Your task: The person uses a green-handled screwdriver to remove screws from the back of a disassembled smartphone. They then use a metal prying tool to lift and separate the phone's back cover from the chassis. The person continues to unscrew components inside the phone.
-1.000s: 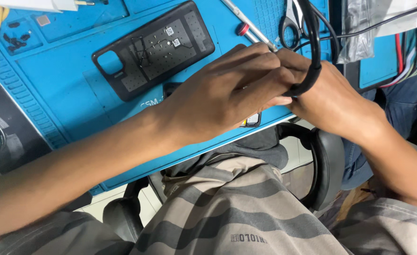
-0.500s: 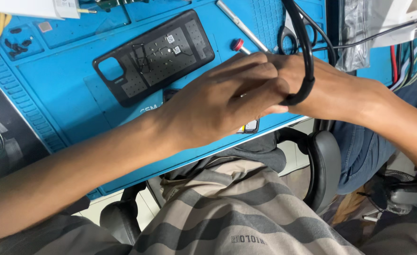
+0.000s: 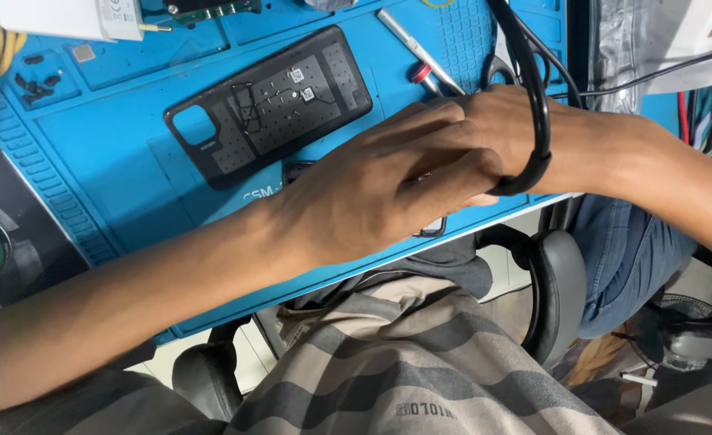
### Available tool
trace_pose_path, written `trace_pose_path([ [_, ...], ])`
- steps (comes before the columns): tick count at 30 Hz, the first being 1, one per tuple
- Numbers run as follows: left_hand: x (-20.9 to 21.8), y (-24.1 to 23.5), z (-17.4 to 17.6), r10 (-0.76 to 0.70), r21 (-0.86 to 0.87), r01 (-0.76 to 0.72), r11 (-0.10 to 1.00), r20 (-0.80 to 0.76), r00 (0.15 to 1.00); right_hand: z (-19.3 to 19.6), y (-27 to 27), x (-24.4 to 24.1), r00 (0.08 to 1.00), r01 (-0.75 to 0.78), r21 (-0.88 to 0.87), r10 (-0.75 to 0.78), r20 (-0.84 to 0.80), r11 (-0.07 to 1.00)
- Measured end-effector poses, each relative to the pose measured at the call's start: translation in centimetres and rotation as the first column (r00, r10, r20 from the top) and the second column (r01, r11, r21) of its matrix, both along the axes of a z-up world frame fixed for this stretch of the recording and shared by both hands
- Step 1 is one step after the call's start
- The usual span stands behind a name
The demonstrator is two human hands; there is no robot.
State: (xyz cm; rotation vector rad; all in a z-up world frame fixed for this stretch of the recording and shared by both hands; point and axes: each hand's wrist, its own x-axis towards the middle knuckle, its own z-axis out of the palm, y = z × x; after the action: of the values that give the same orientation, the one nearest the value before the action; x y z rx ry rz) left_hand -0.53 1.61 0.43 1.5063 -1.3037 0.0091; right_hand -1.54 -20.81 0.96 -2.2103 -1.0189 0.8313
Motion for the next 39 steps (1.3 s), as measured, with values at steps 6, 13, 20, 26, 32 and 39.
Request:
trace_pose_path([
  [6, 0.0, 0.3, -0.2, -0.018, 0.041, 0.019, 0.999, -0.001, 1.0, -0.2, -0.1, 0.0, 0.998, 0.017, -0.044, -0.02, -0.062, 0.999],
  [13, -0.4, 0.3, -0.2, -0.022, 0.059, 0.023, 0.998, -0.014, 1.0, -0.3, 0.0, -0.4, 0.999, -0.014, -0.174, 0.007, -0.044, 0.985],
  [20, -0.7, 0.4, -0.4, -0.038, 0.121, 0.042, 0.992, -0.032, 0.999, 1.2, 0.3, -1.2, 0.983, 0.123, -0.166, -0.144, -0.116, 0.978],
  [26, -0.6, 0.5, 0.0, -0.05, 0.067, 0.054, 0.996, -0.063, 0.997, 0.8, 0.1, -1.7, 0.996, 0.06, -0.202, -0.073, -0.06, 0.978],
  [32, -0.6, 0.5, 0.0, -0.029, 0.096, 0.029, 0.995, -0.003, 1.0, 0.4, -0.1, -2.1, 0.985, 0.14, -0.082, -0.147, -0.087, 0.987],
  [39, -0.8, 0.6, -0.4, -0.02, 0.065, 0.019, 0.998, 0.017, 1.0, 0.5, 0.0, -2.1, 0.989, 0.138, -0.033, -0.14, -0.039, 0.99],
])
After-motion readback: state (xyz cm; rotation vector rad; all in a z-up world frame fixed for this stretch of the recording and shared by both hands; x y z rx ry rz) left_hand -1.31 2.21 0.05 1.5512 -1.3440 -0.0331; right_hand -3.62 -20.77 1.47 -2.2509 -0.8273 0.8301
